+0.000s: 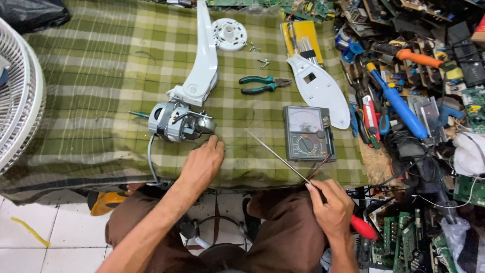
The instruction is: Disassembling a fan motor casing and internal parts using manual tools.
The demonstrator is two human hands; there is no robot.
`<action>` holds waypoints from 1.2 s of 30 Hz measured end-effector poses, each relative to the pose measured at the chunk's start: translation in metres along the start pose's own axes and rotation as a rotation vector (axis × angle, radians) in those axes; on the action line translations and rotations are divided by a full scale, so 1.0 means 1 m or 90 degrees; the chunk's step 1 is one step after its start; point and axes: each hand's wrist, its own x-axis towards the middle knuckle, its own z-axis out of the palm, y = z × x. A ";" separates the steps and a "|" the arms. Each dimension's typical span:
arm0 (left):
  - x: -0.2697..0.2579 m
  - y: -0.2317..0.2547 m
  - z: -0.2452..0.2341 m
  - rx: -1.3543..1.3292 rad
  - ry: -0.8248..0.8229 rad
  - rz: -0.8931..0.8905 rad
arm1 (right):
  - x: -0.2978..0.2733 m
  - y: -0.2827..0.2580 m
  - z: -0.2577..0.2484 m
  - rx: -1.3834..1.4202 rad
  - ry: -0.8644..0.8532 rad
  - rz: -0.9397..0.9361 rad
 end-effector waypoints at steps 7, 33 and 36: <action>0.030 0.003 -0.012 0.212 0.002 0.155 | -0.011 0.003 0.006 0.077 0.113 0.051; 0.291 -0.071 -0.072 -0.250 0.143 0.009 | -0.033 0.054 0.024 0.037 0.151 0.175; 0.212 -0.098 -0.120 -0.289 0.289 0.054 | -0.029 0.105 0.021 -0.071 0.151 0.217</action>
